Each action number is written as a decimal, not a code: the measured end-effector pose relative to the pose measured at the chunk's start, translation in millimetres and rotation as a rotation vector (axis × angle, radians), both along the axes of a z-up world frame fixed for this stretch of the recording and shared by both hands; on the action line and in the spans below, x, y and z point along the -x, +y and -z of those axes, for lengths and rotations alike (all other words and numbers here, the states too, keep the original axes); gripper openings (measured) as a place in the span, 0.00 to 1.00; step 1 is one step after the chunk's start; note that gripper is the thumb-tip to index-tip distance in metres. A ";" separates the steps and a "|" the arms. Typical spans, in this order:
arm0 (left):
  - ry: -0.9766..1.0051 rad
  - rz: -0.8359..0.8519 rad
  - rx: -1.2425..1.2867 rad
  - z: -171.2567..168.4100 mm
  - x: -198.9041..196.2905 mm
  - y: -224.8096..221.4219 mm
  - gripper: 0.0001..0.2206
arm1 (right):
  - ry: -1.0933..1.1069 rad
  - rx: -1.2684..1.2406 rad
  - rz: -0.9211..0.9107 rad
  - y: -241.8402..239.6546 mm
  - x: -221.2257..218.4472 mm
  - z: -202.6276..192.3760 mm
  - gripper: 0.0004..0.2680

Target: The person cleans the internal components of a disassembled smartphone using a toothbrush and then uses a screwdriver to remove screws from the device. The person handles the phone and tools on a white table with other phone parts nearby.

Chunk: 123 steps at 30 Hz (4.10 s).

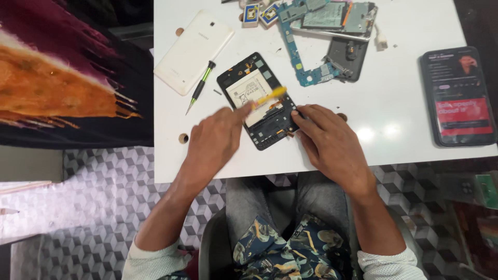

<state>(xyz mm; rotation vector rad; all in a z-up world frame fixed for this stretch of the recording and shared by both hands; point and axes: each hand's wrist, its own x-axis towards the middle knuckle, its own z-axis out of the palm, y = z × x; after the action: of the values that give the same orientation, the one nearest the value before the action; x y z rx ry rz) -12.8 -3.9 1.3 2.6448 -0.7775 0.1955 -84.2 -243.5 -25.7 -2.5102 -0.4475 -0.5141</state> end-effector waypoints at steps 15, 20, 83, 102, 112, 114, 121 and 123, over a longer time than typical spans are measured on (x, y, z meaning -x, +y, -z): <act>-0.036 0.021 -0.079 -6.0 21.5 9.0 0.20 | 0.059 -0.042 0.058 1.8 2.1 -4.6 0.16; -0.064 -0.086 -0.071 1.1 37.4 24.5 0.19 | 0.049 -0.033 0.042 2.3 4.0 -1.7 0.15; 0.115 0.086 0.234 -6.0 41.2 26.7 0.19 | 0.110 -0.185 0.045 -5.4 3.1 0.8 0.15; 0.121 -0.009 0.032 7.5 78.4 15.6 0.21 | 0.131 -0.216 0.084 -7.9 5.3 -0.7 0.17; 0.032 -0.099 0.003 6.8 93.7 12.6 0.22 | 0.118 -0.248 0.080 -8.1 4.8 0.9 0.17; -0.008 -0.199 -0.030 1.4 95.3 6.5 0.20 | 0.119 -0.238 0.069 -9.0 5.7 3.8 0.16; 0.095 -0.125 0.079 11.5 105.2 3.6 0.21 | 0.118 -0.216 0.076 -8.4 5.8 2.7 0.16; 0.153 -0.156 0.011 13.3 108.2 17.5 0.21 | 0.120 -0.204 0.063 -9.2 4.2 3.9 0.15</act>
<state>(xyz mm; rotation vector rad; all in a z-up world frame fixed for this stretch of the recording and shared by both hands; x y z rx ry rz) -121.0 13.7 -12.0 2.6727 -0.5204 0.0373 -88.3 -252.7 -29.5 -2.3482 -0.2577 -0.4080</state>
